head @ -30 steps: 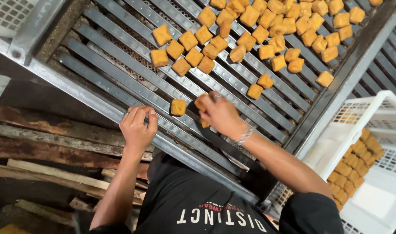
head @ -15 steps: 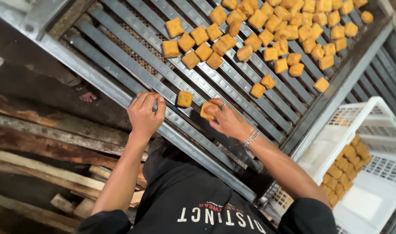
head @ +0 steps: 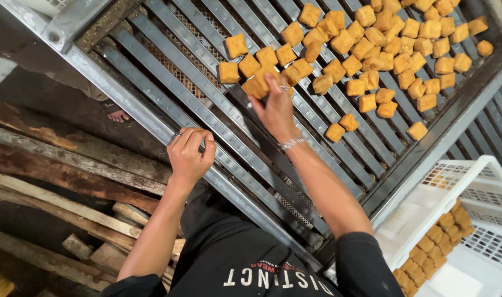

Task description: The person picks up fried tofu cubes scattered on slatted metal drying racks and packs them one by one into a white plastic basket, arranging the pieces in neat rows. They work across several racks, filling the basket with tofu and occasionally reaching for pieces on adjacent trays.

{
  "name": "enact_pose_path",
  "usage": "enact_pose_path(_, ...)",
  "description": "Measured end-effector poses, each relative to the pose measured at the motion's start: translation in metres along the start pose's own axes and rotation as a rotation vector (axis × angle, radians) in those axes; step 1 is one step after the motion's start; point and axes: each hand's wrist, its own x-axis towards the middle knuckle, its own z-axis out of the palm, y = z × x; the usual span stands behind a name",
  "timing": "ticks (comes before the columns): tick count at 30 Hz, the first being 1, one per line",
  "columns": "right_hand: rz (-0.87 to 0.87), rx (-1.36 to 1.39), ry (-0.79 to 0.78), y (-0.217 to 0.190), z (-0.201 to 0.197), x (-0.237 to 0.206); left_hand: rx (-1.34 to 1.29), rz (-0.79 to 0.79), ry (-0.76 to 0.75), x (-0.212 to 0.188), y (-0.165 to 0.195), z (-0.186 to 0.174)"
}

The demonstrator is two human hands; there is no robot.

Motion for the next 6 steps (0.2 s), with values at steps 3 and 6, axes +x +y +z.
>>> enact_pose_path(3, -0.332, -0.092, 0.076, 0.001, 0.019, 0.003, -0.004, -0.008, 0.000, 0.000, 0.001, 0.000)
enact_pose_path(6, -0.377, -0.254, -0.019, 0.010, 0.017, 0.007, -0.010, -0.018, -0.011, 0.000, 0.000, -0.001)
